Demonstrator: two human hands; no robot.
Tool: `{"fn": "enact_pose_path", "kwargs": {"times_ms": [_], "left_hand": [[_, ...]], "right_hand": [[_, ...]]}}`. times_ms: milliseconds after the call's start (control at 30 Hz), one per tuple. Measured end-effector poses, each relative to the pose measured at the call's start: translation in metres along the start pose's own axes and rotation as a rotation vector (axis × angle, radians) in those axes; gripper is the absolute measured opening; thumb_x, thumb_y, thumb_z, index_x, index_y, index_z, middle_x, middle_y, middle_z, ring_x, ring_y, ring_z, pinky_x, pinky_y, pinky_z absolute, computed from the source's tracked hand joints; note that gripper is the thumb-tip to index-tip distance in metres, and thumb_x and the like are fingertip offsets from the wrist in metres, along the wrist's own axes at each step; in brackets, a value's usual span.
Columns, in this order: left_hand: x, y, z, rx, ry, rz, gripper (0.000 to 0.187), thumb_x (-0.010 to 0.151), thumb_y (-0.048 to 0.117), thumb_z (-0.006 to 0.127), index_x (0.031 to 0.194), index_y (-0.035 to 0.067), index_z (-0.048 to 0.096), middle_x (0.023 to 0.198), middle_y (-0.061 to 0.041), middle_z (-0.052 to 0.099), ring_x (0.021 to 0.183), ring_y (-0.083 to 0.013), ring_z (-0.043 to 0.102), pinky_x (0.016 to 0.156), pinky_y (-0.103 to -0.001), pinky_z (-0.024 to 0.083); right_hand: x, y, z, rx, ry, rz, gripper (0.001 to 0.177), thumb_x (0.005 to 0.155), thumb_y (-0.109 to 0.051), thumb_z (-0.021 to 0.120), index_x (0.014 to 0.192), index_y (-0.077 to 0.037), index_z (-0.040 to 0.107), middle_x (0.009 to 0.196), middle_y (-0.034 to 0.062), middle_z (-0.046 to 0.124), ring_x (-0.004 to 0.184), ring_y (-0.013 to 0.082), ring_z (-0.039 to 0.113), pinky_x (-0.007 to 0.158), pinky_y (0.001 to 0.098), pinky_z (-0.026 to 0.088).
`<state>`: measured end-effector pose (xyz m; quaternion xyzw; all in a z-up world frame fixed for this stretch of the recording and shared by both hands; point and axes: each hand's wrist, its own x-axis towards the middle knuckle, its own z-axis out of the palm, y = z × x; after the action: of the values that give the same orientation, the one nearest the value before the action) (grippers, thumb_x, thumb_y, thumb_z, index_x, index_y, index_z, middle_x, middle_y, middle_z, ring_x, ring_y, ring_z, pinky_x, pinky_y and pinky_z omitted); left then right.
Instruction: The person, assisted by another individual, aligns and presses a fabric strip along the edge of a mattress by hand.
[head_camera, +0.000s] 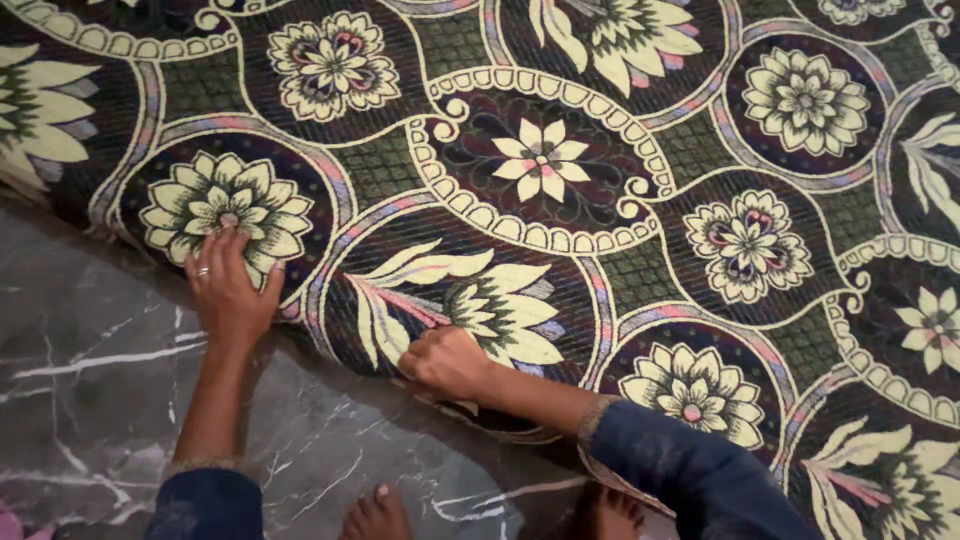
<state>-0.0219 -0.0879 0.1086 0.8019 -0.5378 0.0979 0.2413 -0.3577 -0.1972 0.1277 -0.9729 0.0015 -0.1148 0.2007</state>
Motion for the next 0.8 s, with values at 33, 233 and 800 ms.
{"fn": "enact_pose_path", "kwargs": {"times_ms": [33, 233, 800], "left_hand": [[0.004, 0.002, -0.003, -0.027, 0.016, 0.014, 0.062, 0.094, 0.034, 0.076, 0.143, 0.002, 0.055, 0.154, -0.021, 0.053, 0.145, -0.0407, 0.047, 0.121, -0.061, 0.028], [0.010, -0.028, -0.004, -0.057, 0.210, -0.088, 0.031, 0.091, 0.019, 0.080, 0.117, 0.005, 0.071, 0.135, -0.018, 0.062, 0.131, -0.0386, 0.055, 0.113, -0.051, 0.042], [0.036, -0.270, 0.092, -0.790, 0.560, -1.079, 0.079, 0.081, 0.069, 0.069, 0.129, 0.006, 0.067, 0.124, -0.012, 0.073, 0.116, -0.0254, 0.067, 0.100, -0.039, 0.049]], "right_hand": [[0.000, 0.000, 0.005, -0.022, -0.008, -0.003, 0.021, 0.081, -0.025, 0.075, 0.091, -0.011, 0.063, 0.085, 0.0057, 0.066, 0.083, 0.0270, 0.069, 0.071, 0.0414, 0.055], [0.009, -0.008, 0.010, -0.034, -0.224, 0.140, 0.024, 0.071, -0.033, 0.075, 0.078, -0.013, 0.065, 0.079, 0.0101, 0.068, 0.075, 0.0313, 0.069, 0.062, 0.0479, 0.054], [0.222, 0.028, 0.003, -0.083, -0.060, -0.013, 0.084, 0.079, -0.049, 0.077, 0.146, -0.006, 0.052, 0.149, 0.0269, 0.047, 0.137, 0.0468, 0.043, 0.111, 0.0604, 0.034]]}}
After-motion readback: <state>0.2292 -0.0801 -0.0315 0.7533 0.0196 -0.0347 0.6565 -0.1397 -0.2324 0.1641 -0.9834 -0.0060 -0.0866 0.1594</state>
